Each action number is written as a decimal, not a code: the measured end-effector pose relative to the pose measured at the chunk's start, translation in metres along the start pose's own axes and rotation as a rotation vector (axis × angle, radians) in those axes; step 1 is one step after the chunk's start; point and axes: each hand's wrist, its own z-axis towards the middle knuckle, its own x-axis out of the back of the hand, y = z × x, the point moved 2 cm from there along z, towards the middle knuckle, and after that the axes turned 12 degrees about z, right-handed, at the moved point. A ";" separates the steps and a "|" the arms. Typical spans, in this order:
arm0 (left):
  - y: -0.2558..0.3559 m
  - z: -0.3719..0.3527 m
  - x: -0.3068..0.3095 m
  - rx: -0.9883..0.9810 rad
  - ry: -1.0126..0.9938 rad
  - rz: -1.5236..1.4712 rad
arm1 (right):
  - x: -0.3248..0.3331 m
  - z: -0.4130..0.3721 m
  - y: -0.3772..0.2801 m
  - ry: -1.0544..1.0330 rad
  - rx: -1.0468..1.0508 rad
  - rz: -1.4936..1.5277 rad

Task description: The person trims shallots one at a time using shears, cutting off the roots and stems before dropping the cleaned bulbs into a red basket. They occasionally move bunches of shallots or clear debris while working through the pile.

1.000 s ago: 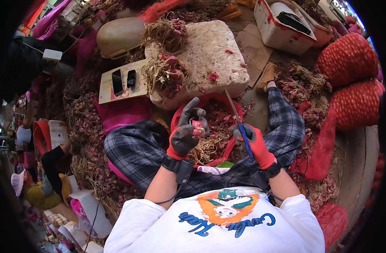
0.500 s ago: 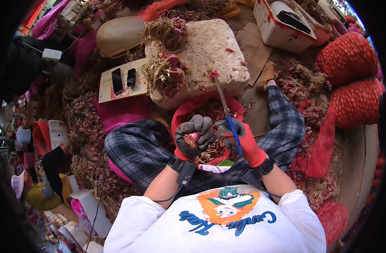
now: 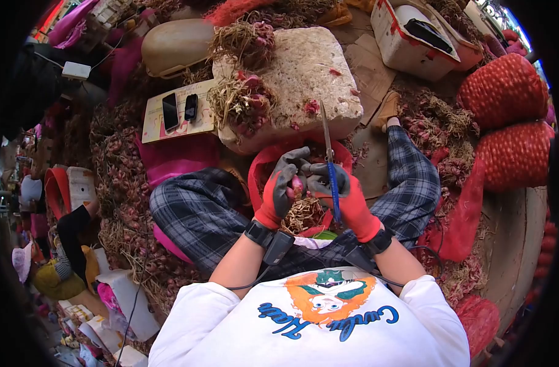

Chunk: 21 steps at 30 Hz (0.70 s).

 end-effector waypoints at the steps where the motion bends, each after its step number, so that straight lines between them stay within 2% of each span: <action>1: -0.002 0.000 0.000 -0.007 0.055 0.059 | -0.002 0.001 0.002 -0.009 0.050 -0.012; 4: -0.010 0.002 -0.004 -0.033 0.197 0.214 | -0.013 0.001 0.001 0.030 0.097 -0.090; 7: -0.003 -0.003 -0.012 -0.019 0.217 0.382 | -0.009 0.006 0.017 0.087 0.160 -0.112; 10: -0.013 -0.001 -0.009 0.012 0.265 0.380 | -0.009 0.011 0.011 0.104 0.209 -0.267; 12: -0.026 0.002 0.003 -0.384 0.230 0.877 | -0.003 0.020 0.016 0.112 0.188 -0.131; 13: -0.010 0.001 -0.011 -0.122 0.001 0.366 | 0.002 0.025 0.019 0.118 0.178 -0.063; 14: 0.006 -0.001 -0.024 0.199 -0.068 -0.125 | 0.007 0.030 0.019 0.094 0.174 -0.113; 17: -0.011 -0.007 -0.006 0.485 -0.086 -0.138 | 0.017 0.032 0.020 0.094 0.185 -0.056; 20: -0.021 -0.003 -0.008 0.336 -0.036 -0.086 | 0.020 0.028 0.020 0.175 0.065 0.079; 21: -0.024 -0.003 -0.005 0.340 0.037 -0.128 | 0.024 0.027 0.022 0.210 -0.013 0.137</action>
